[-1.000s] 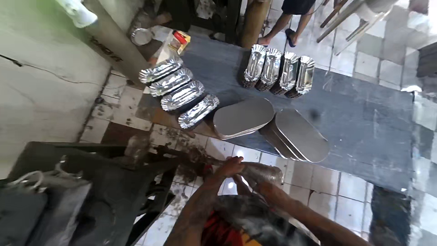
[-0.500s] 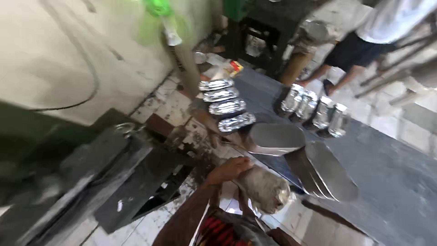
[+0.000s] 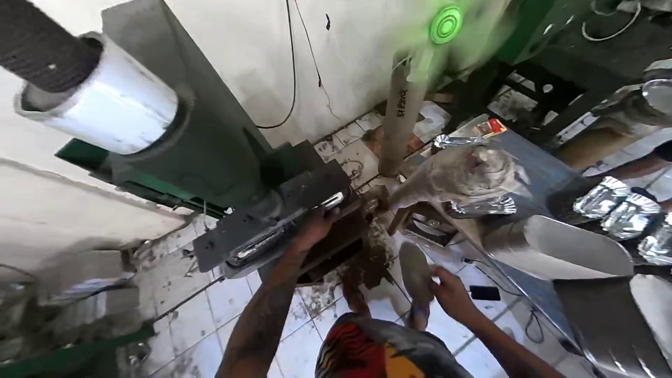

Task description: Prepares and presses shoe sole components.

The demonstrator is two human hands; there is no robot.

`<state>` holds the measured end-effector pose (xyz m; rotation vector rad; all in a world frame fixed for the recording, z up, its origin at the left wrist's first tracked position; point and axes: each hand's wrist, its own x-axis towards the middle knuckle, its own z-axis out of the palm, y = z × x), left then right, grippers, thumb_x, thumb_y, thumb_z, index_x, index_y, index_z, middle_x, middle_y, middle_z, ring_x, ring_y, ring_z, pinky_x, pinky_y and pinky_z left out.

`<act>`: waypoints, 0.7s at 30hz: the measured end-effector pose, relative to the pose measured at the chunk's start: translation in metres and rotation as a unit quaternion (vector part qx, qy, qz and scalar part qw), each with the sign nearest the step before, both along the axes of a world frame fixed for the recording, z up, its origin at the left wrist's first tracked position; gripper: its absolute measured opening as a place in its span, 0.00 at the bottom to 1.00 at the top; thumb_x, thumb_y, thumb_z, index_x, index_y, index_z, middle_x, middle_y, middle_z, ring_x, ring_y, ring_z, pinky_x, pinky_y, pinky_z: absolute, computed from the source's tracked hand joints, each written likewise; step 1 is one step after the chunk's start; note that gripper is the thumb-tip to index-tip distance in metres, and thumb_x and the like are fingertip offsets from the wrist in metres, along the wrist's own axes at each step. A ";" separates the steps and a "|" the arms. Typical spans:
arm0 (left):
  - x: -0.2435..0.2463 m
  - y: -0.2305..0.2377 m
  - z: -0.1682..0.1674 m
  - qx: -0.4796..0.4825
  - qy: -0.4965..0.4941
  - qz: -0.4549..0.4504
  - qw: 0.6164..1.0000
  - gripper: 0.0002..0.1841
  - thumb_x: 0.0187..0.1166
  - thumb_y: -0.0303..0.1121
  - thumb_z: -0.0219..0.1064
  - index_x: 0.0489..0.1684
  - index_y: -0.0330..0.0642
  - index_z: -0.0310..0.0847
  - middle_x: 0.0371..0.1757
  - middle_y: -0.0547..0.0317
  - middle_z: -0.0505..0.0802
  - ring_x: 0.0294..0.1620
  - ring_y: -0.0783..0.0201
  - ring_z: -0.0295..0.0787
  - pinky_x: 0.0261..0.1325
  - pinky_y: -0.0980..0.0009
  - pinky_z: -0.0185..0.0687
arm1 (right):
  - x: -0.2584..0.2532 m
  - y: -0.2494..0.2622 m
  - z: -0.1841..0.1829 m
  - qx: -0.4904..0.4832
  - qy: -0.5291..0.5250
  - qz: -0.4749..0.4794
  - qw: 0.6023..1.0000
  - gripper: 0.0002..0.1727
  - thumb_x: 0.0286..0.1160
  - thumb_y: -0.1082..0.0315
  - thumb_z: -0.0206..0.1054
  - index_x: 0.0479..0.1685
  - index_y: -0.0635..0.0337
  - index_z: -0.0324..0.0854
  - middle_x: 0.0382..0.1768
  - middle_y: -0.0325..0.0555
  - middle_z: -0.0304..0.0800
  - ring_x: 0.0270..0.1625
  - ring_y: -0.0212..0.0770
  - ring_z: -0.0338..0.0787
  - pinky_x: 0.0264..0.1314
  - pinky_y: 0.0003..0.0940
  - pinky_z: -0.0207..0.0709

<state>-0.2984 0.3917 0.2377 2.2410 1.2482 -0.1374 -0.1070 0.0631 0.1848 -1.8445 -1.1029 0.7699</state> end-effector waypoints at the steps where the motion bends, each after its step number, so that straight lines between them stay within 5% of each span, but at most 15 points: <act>1: -0.017 -0.003 0.012 -0.020 -0.005 -0.041 0.999 0.30 0.91 0.57 0.50 0.63 0.39 0.85 0.54 0.38 0.92 0.59 0.40 0.89 0.65 0.35 0.79 | -0.006 0.030 0.010 0.049 -0.063 0.016 0.997 0.17 0.73 0.80 0.60 0.59 0.74 0.85 0.58 0.63 0.91 0.64 0.52 0.90 0.71 0.49 0.81; 4: -0.081 -0.019 0.042 -0.040 0.043 -0.198 0.979 0.23 0.93 0.47 0.51 0.55 0.39 0.88 0.51 0.38 0.92 0.58 0.40 0.90 0.65 0.36 0.79 | -0.023 0.113 0.033 0.180 -0.260 0.176 0.932 0.18 0.68 0.84 0.60 0.53 0.67 0.89 0.56 0.58 0.94 0.62 0.60 0.92 0.71 0.57 0.81; 8: -0.170 0.026 0.001 0.006 0.121 -0.238 0.964 0.24 0.92 0.48 0.53 0.51 0.36 0.90 0.58 0.35 0.91 0.66 0.35 0.85 0.72 0.34 0.73 | -0.039 0.217 0.037 0.145 -0.394 0.421 0.804 0.16 0.84 0.76 0.58 0.62 0.59 0.87 0.64 0.51 0.91 0.70 0.54 0.88 0.81 0.62 0.70; 11: -0.189 0.007 0.026 -0.008 0.119 -0.255 0.960 0.21 0.93 0.42 0.52 0.61 0.35 0.86 0.63 0.35 0.89 0.70 0.35 0.84 0.74 0.37 0.74 | -0.064 0.273 0.032 -0.002 -0.401 0.462 0.791 0.21 0.87 0.75 0.55 0.75 0.57 0.81 0.77 0.51 0.81 0.84 0.54 0.74 0.91 0.67 0.51; 13: -0.197 -0.038 0.055 0.009 0.006 -0.267 0.964 0.15 0.89 0.35 0.58 0.49 0.34 0.91 0.49 0.37 0.94 0.55 0.39 0.92 0.61 0.42 0.85 | -0.108 0.284 0.032 -0.043 -0.365 0.447 0.816 0.22 0.89 0.72 0.53 0.79 0.57 0.77 0.82 0.51 0.76 0.87 0.55 0.69 0.91 0.69 0.46; 14: -0.200 -0.061 0.065 0.007 -0.057 -0.268 0.962 0.14 0.87 0.33 0.61 0.42 0.34 0.91 0.41 0.40 0.94 0.46 0.43 0.94 0.53 0.46 0.88 | -0.136 0.287 0.034 -0.061 -0.322 0.449 0.831 0.24 0.90 0.70 0.52 0.82 0.57 0.73 0.85 0.51 0.72 0.89 0.55 0.66 0.91 0.69 0.46; 16: -0.202 -0.097 0.077 -0.030 -0.133 -0.254 0.958 0.14 0.84 0.34 0.64 0.34 0.33 0.89 0.32 0.45 0.92 0.35 0.49 0.93 0.43 0.51 0.90 | -0.196 0.300 0.038 -0.049 -0.233 0.462 0.855 0.22 0.90 0.68 0.53 0.80 0.60 0.74 0.82 0.53 0.74 0.83 0.56 0.74 0.83 0.63 0.64; 17: -0.203 -0.111 0.079 -0.055 -0.165 -0.243 0.954 0.13 0.82 0.35 0.65 0.33 0.34 0.89 0.31 0.47 0.92 0.34 0.53 0.93 0.43 0.55 0.91 | -0.221 0.307 0.039 -0.045 -0.203 0.473 0.856 0.22 0.90 0.69 0.52 0.79 0.63 0.74 0.83 0.54 0.74 0.83 0.58 0.74 0.82 0.63 0.66; 19: -0.201 -0.135 0.087 -0.149 -0.194 -0.191 0.950 0.14 0.82 0.35 0.67 0.46 0.28 0.87 0.43 0.42 0.93 0.46 0.52 0.93 0.54 0.56 0.89 | -0.244 0.312 0.046 0.003 -0.233 0.513 0.826 0.21 0.90 0.72 0.51 0.76 0.70 0.72 0.80 0.62 0.73 0.81 0.63 0.74 0.79 0.69 0.66; 21: -0.193 -0.150 0.099 -0.279 -0.183 -0.100 0.937 0.28 0.79 0.29 0.68 0.77 0.25 0.68 0.65 0.34 0.85 0.60 0.52 0.89 0.65 0.55 0.86 | -0.223 0.283 0.069 0.195 -0.290 0.470 0.811 0.19 0.87 0.72 0.51 0.59 0.77 0.84 0.63 0.71 0.87 0.65 0.69 0.86 0.70 0.70 0.73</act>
